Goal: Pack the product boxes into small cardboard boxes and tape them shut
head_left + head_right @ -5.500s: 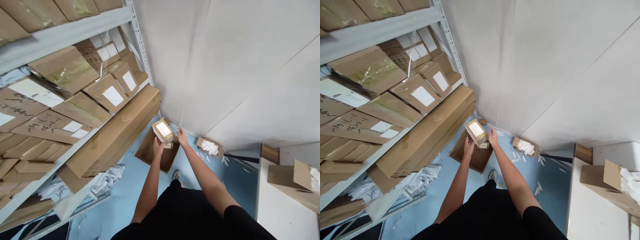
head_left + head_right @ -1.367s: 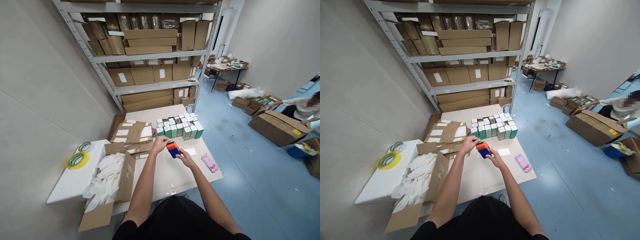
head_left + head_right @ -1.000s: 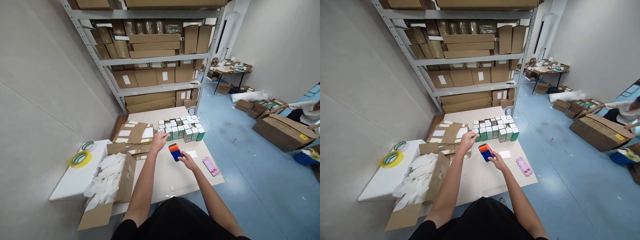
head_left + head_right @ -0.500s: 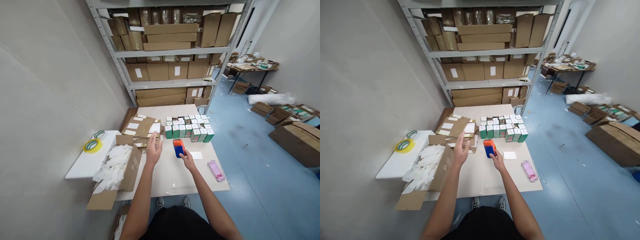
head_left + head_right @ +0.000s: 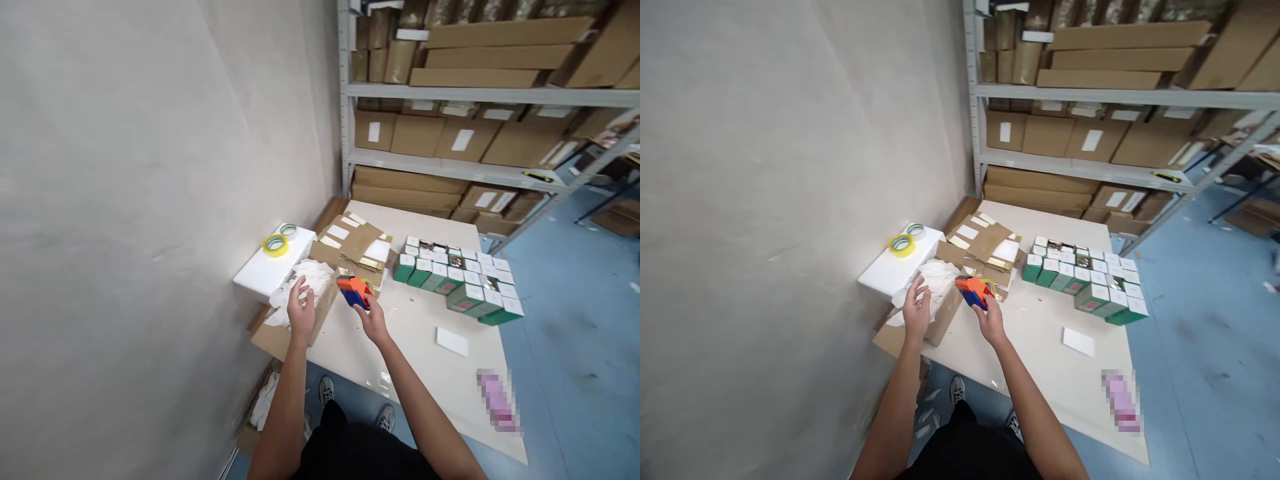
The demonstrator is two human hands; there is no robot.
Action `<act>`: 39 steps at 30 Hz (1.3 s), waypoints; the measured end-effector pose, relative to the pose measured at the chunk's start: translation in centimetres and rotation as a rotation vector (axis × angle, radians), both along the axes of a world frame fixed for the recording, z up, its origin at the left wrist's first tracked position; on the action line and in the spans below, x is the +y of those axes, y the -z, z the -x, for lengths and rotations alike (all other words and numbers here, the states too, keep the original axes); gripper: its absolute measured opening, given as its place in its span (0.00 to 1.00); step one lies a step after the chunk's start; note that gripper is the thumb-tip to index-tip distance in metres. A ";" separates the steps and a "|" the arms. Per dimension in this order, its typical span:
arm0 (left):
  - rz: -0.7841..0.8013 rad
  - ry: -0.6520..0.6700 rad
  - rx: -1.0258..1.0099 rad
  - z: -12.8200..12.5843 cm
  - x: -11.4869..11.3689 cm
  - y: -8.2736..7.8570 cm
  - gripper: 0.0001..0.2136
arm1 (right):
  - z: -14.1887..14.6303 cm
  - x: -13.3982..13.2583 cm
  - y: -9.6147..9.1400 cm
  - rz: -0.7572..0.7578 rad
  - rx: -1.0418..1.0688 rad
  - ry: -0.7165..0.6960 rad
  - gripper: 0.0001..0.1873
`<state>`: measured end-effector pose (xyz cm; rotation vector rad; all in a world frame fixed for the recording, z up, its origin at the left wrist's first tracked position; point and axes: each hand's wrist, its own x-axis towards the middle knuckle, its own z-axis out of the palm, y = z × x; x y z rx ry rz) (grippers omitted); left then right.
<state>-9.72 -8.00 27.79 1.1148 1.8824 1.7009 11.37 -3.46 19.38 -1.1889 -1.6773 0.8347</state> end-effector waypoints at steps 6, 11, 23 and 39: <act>-0.085 -0.191 -0.076 9.6 -2.3 0.5 0.21 | 12.6 2.7 -1.3 -0.150 -0.168 -0.159 0.18; -0.090 -0.284 -0.099 16.1 -4.5 1.5 0.22 | 22.2 4.8 -1.9 -0.193 -0.398 -0.262 0.16; -0.030 -0.382 -0.103 24.0 -8.3 2.3 0.22 | 36.7 6.9 0.7 -0.134 -0.773 -0.282 0.19; -0.028 -0.071 -0.094 20.6 -0.7 2.2 0.19 | 30.2 6.3 -2.6 -0.207 -0.385 -0.264 0.27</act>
